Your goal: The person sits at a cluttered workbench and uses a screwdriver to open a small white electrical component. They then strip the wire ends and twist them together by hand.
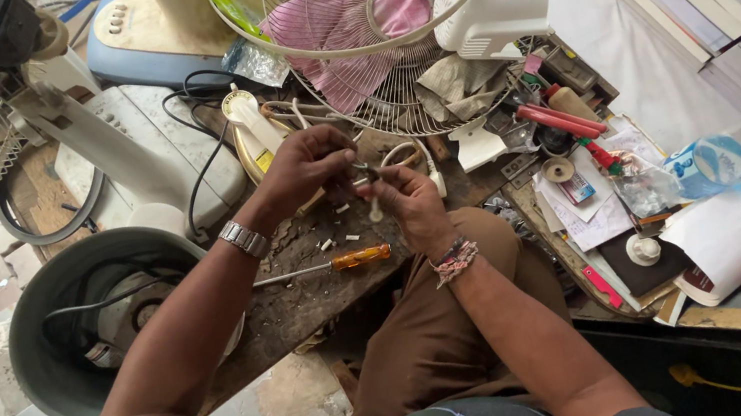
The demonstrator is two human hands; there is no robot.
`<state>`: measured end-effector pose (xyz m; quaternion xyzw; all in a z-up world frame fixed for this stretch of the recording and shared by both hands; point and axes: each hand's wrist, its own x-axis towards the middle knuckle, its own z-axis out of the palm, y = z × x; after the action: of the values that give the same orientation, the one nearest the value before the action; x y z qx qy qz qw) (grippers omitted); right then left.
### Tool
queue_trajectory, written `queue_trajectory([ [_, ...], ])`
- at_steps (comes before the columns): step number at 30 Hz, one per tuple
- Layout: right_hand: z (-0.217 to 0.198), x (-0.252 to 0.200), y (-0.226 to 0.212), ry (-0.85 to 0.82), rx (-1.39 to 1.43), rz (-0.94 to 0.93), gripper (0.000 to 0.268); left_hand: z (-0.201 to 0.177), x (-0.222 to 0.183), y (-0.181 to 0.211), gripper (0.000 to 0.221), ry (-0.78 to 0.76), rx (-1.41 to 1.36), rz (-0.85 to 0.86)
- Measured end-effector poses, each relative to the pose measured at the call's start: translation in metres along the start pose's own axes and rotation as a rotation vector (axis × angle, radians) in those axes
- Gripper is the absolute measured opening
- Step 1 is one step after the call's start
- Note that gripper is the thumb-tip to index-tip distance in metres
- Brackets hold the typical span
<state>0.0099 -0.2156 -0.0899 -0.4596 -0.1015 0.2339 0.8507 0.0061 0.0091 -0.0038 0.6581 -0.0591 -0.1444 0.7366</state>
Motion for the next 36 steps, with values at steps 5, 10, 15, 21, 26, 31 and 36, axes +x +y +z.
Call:
queue_trajectory([
  [5, -0.002, -0.001, 0.001, -0.009, -0.083, -0.070, 0.022, 0.001, 0.000, 0.000, 0.014, 0.016, -0.091, 0.098],
  [10, 0.004, -0.009, 0.006, -0.026, -0.749, -0.251, 0.031, -0.001, -0.002, -0.001, 0.010, 0.105, -0.011, 0.011],
  [15, 0.013, -0.011, -0.004, -0.042, -0.785, -0.190, 0.046, -0.011, 0.000, 0.004, 0.008, 0.203, -0.099, 0.115],
  [21, 0.020, -0.013, -0.009, -0.029, -0.807, -0.190, 0.040, -0.012, -0.003, 0.003, 0.008, 0.212, -0.176, 0.154],
  [26, 0.020, -0.005, -0.014, 0.064, -0.640, -0.184, 0.032, -0.012, -0.002, 0.008, 0.011, 0.068, -0.180, 0.195],
  [31, 0.018, -0.006, -0.015, 0.095, -0.687, -0.160, 0.026, -0.013, -0.003, 0.003, 0.010, -0.088, -0.216, 0.192],
  [36, 0.022, -0.006, -0.013, 0.153, -0.751, -0.185, 0.025, -0.008, -0.007, 0.005, 0.008, -0.218, -0.134, 0.126],
])
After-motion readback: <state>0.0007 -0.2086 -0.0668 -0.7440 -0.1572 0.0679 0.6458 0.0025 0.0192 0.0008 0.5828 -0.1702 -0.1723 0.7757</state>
